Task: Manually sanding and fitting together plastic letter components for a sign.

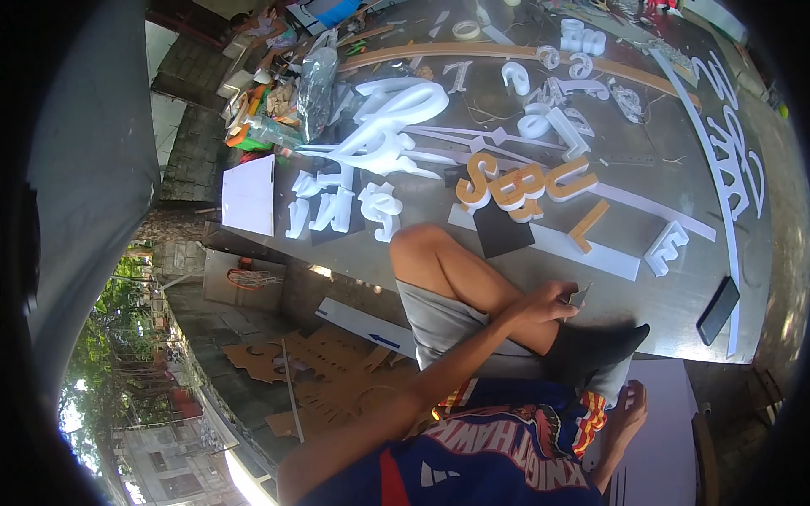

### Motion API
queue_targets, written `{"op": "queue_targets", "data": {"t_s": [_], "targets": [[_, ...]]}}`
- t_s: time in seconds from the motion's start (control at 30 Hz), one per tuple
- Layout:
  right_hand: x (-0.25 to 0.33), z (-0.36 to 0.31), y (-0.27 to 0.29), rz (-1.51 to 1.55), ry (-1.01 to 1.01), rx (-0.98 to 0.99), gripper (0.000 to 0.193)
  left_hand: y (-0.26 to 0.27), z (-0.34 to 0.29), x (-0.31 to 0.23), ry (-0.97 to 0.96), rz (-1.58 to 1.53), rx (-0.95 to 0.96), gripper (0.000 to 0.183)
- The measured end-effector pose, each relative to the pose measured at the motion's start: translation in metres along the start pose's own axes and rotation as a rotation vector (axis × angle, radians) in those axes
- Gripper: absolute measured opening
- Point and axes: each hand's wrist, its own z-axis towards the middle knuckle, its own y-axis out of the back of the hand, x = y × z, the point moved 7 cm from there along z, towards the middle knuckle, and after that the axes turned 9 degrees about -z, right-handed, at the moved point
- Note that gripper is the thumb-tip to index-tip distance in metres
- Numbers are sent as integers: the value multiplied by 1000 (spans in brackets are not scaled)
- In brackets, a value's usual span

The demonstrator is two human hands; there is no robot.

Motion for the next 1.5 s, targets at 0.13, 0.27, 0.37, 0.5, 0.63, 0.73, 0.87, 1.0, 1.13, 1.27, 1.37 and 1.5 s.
{"op": "queue_targets", "data": {"t_s": [0.13, 0.27, 0.37, 0.5, 0.63, 0.73, 0.87, 1.0, 1.13, 1.27, 1.37, 1.5], "targets": [[75, 48, -67, 256, 196, 104, 29, 19, -11, 19, 41, -278, -36, 29], [85, 94, -104, 333, 181, 83, 30, 9, -3, 13, 43, -265, -40, 41], [81, 104, -99, 232, 143, 95, 24, 5, 2, 23, 55, -351, -92, 38], [71, 112, -98, 344, 101, 97, 20, 23, -3, 45, 106, -257, -187, 33], [55, 111, -115, 293, 121, 56, 16, 13, -6, 41, 97, -236, -132, 30], [42, 117, -132, 339, 55, 103, 13, 19, -2, 34, 109, -154, -207, 29], [33, 109, -164, 785, -43, 370, 24, 27, 0, 30, 117, 8, -225, 32], [43, 111, -153, 844, 76, 531, 25, 14, -4, -5, -97, -175, -112, 32], [49, 166, -80, 352, 174, 168, 25, 23, -12, 11, -49, -432, -129, 33], [24, 216, -33, -13, -16, -525, 57, 14, -6, 9, -52, -462, -138, 26], [15, 233, -45, -114, -208, -491, 77, 12, -7, 5, -36, -476, -156, 24], [3, 256, -63, -181, -174, -376, 78, 23, -9, 11, -41, -496, -221, 21]]}}
